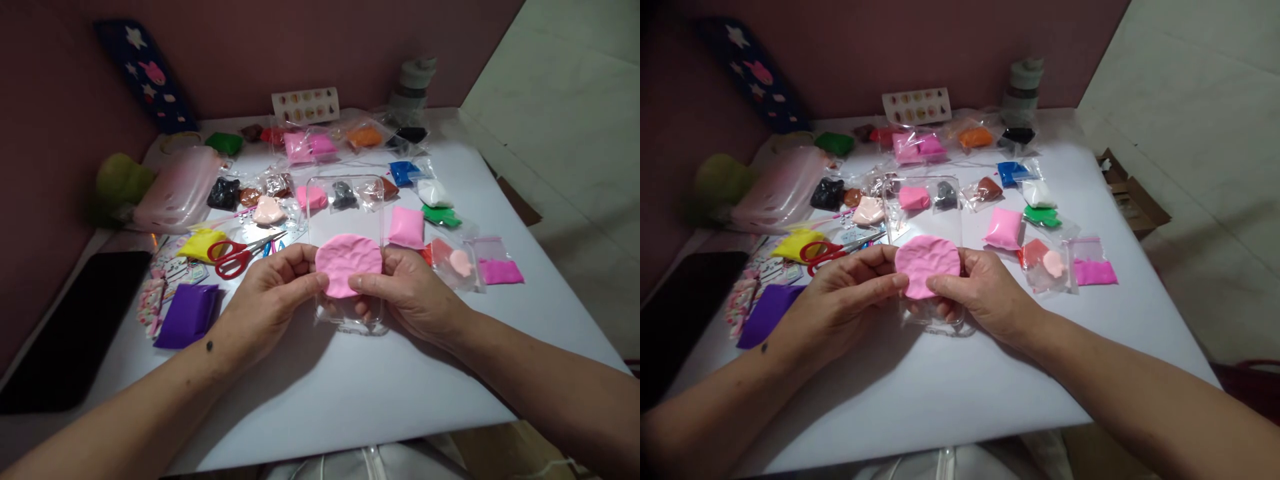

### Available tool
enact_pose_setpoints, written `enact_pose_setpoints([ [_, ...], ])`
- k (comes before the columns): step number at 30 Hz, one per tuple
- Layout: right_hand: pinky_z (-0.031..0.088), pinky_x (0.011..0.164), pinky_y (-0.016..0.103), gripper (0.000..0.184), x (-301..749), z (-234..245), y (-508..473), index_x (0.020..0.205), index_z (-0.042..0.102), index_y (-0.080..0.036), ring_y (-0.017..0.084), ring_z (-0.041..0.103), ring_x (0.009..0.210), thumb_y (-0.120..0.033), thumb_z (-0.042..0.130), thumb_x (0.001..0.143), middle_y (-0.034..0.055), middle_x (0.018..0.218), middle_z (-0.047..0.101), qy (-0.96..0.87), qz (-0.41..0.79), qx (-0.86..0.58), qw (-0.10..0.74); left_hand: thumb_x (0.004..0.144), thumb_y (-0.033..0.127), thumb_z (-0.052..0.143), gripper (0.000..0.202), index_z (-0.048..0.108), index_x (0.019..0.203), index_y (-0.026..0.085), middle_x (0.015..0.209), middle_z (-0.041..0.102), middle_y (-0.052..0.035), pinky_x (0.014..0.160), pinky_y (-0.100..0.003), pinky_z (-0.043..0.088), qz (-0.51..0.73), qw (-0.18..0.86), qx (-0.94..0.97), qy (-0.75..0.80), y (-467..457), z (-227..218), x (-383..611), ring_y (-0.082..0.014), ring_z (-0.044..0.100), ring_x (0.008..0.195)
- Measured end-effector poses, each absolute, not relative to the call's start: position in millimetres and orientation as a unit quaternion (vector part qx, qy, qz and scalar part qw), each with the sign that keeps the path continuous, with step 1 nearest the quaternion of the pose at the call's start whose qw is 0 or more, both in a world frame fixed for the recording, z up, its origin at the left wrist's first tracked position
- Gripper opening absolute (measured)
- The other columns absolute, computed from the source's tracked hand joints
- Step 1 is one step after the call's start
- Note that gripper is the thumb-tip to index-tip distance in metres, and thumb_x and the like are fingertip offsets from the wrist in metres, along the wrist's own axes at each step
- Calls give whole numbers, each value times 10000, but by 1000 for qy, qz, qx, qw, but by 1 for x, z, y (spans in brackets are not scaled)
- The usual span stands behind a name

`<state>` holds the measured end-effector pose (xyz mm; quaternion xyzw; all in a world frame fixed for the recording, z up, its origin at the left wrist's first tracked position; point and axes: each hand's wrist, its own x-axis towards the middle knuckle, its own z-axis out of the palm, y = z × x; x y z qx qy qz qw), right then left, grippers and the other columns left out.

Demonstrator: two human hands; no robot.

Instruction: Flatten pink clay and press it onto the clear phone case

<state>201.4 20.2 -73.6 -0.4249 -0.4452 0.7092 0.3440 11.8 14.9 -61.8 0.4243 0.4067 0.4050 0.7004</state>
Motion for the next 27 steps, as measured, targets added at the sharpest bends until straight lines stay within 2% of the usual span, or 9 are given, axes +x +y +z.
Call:
enact_pose_setpoints([
  [3,451,540,231,90,202,-73,20,817,652,-130,110,552,554,-212,682,798,27,672,630,-448,707,-426,344,807,197,738,94,714,897,183,803,706,-13,670,-206,518,397,701,429,410,16,-58,12,-123,638,702],
  [11,464,505,215,150,203,-75,20,913,691,-144,103,565,544,-237,711,798,40,741,675,-426,727,-411,347,774,245,752,127,736,864,158,752,658,-20,649,-200,513,400,695,418,427,19,-53,10,-122,610,672],
  [19,441,487,206,108,202,-72,20,808,646,-137,104,556,507,-220,713,788,11,609,627,-433,714,-438,335,797,163,739,75,701,861,167,754,638,13,592,-152,473,440,681,404,424,17,-60,14,-73,562,623],
  [22,442,501,202,97,203,-72,20,812,647,-137,96,557,520,-213,705,796,12,644,639,-436,713,-434,335,820,152,723,63,692,872,170,757,640,14,626,-143,470,449,682,405,411,17,-60,13,-72,576,661],
  [27,455,506,206,117,204,-73,21,848,664,-141,95,561,525,-217,723,783,16,687,650,-410,738,-415,339,806,164,726,127,704,931,155,844,669,-21,711,-188,502,433,711,401,383,17,-57,10,-114,621,760],
])
